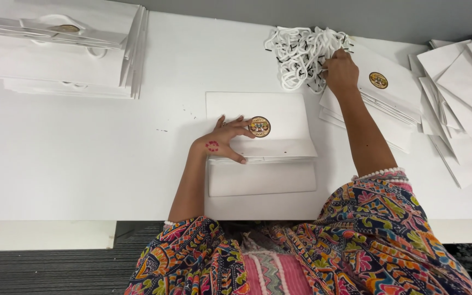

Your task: Attaching handles to white paper bags on a table.

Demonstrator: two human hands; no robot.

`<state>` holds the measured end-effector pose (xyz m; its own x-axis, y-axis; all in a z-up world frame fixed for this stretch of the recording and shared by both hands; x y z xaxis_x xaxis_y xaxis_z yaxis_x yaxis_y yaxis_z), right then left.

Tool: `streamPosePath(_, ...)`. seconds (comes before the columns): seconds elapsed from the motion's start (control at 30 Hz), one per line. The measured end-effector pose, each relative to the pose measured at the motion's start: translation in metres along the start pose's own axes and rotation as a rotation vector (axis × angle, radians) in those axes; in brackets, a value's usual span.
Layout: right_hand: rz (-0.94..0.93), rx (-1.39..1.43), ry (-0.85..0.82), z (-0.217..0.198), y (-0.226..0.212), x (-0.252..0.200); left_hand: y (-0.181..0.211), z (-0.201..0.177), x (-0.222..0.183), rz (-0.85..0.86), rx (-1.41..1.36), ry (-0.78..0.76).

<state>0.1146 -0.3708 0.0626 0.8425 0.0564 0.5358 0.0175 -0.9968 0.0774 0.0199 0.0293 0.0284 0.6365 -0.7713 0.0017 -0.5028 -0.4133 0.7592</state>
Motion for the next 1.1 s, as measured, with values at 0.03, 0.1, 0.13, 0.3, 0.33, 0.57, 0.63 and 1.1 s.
streamPosePath(0.03, -0.004, 0.001, 0.001, -0.007, -0.001, 0.003, 0.0, -0.001, 0.0, -0.001, -0.001, 0.004)
streamPosePath(0.1, 0.034, 0.149, -0.029, -0.019, -0.002, 0.004, 0.0, -0.001, 0.0, 0.003, -0.011, 0.006)
streamPosePath(0.13, 0.036, 0.148, -0.031, -0.02, 0.004, 0.004, 0.001, -0.002, -0.001, 0.003, -0.012, 0.004)
streamPosePath(0.3, -0.003, 0.547, 0.119, -0.053, 0.008, 0.005, 0.001, -0.002, 0.0, -0.016, -0.013, -0.007)
streamPosePath(0.33, -0.004, 0.545, 0.12, -0.068, 0.001, 0.006, 0.002, -0.002, 0.0, -0.014, -0.013, -0.006)
streamPosePath(0.57, 0.33, 1.425, -0.217, -0.141, -0.032, -0.009, 0.001, -0.002, 0.0, -0.017, -0.003, -0.007)
streamPosePath(0.63, 0.284, 1.539, -0.347, -0.155, -0.052, -0.018, 0.0, -0.001, 0.0, -0.011, 0.0, -0.007)
streamPosePath(1.1, 0.066, 0.426, 0.741, -0.21, -0.121, -0.058, -0.003, -0.003, -0.007, -0.053, -0.224, 0.035)
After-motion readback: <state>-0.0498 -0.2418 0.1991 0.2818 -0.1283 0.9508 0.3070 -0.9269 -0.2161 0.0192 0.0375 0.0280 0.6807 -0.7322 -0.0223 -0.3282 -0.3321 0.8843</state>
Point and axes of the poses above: each hand's wrist, its own x-axis towards the middle knuckle, its own z-axis out of the palm, y = z × x, the point moved 3 cm from there along x, towards the middle knuckle, and after that the axes turned 9 degrees about y, right-handed, at the moved point
